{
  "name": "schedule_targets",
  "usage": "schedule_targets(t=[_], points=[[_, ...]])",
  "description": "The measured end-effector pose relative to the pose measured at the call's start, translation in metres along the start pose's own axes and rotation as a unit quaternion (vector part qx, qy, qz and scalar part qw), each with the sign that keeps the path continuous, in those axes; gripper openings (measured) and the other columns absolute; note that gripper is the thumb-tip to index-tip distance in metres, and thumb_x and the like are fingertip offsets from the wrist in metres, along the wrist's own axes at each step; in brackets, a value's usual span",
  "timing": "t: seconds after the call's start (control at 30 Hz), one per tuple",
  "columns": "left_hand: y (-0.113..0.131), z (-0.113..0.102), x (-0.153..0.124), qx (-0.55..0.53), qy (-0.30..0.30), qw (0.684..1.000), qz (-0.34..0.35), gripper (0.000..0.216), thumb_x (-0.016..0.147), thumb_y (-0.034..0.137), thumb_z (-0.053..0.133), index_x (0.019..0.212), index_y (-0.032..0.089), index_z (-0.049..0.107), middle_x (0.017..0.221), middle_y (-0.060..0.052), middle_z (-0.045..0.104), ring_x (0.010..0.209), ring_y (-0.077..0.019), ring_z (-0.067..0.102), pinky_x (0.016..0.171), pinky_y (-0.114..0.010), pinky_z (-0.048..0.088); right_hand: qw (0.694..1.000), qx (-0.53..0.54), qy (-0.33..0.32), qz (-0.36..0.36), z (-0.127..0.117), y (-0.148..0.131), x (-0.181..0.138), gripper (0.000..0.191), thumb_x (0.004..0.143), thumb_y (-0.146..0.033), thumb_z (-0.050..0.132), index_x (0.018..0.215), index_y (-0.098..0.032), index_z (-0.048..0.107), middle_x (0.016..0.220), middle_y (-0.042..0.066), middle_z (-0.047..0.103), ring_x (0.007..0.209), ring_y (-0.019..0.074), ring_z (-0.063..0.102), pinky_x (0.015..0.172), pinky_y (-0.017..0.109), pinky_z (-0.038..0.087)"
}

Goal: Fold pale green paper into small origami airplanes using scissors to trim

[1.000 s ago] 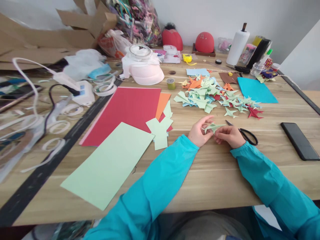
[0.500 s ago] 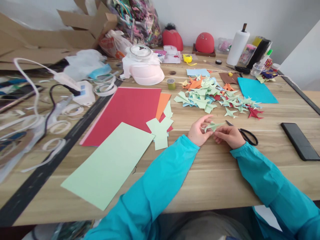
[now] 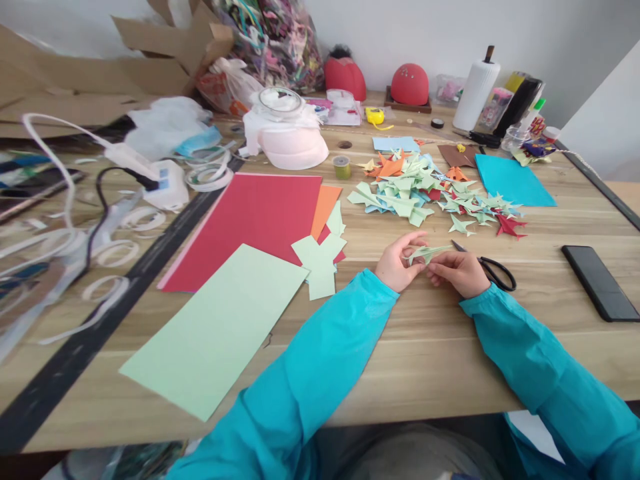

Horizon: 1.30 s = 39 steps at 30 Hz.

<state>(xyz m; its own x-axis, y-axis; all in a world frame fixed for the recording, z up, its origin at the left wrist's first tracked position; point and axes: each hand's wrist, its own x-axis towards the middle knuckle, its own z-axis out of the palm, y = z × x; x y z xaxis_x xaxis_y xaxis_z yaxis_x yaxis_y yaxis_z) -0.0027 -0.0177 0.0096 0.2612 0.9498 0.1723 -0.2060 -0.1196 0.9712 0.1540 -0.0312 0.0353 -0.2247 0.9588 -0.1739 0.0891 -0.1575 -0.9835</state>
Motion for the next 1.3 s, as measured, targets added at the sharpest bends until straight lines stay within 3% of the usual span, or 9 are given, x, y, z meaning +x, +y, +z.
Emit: schedule_targets(t=[0.33,0.97,1.3], points=[[0.0030,0.0000,-0.0024,0.017,-0.022,0.999,-0.028,0.063,0.061,0.002,0.064,0.120,0.017,0.050,0.101,-0.007,0.058,0.074,-0.0085,0.057,0.063,-0.017,0.045,1.000,-0.025,-0.014,-0.012,0.0005,0.0055,-0.0008,0.035,0.057,-0.049,0.075,0.066,-0.016,0.066,0.058,0.004,0.067,0.049,0.0132,0.061,0.050,0.027,0.054],[0.0015,-0.0012,0.0025,-0.004,-0.007,0.998,-0.065,0.070,0.055,0.002,0.071,0.121,0.015,0.049,0.102,-0.010,0.062,0.076,-0.0125,0.062,0.062,-0.019,0.049,1.000,-0.017,-0.021,-0.001,-0.0003,0.0048,0.0008,0.036,0.058,-0.047,0.075,0.067,-0.014,0.068,0.059,0.004,0.068,0.049,0.0123,0.062,0.049,0.025,0.054],[-0.0017,-0.0054,0.0042,-0.055,-0.003,0.996,-0.072,0.046,0.061,0.010,0.067,0.106,0.012,0.059,0.108,-0.012,0.061,0.078,-0.0157,0.063,0.067,-0.028,0.054,1.000,0.005,-0.005,-0.008,0.0005,0.0024,0.0015,0.035,0.056,-0.046,0.077,0.067,-0.015,0.068,0.059,0.003,0.067,0.048,0.0118,0.060,0.047,0.024,0.052]])
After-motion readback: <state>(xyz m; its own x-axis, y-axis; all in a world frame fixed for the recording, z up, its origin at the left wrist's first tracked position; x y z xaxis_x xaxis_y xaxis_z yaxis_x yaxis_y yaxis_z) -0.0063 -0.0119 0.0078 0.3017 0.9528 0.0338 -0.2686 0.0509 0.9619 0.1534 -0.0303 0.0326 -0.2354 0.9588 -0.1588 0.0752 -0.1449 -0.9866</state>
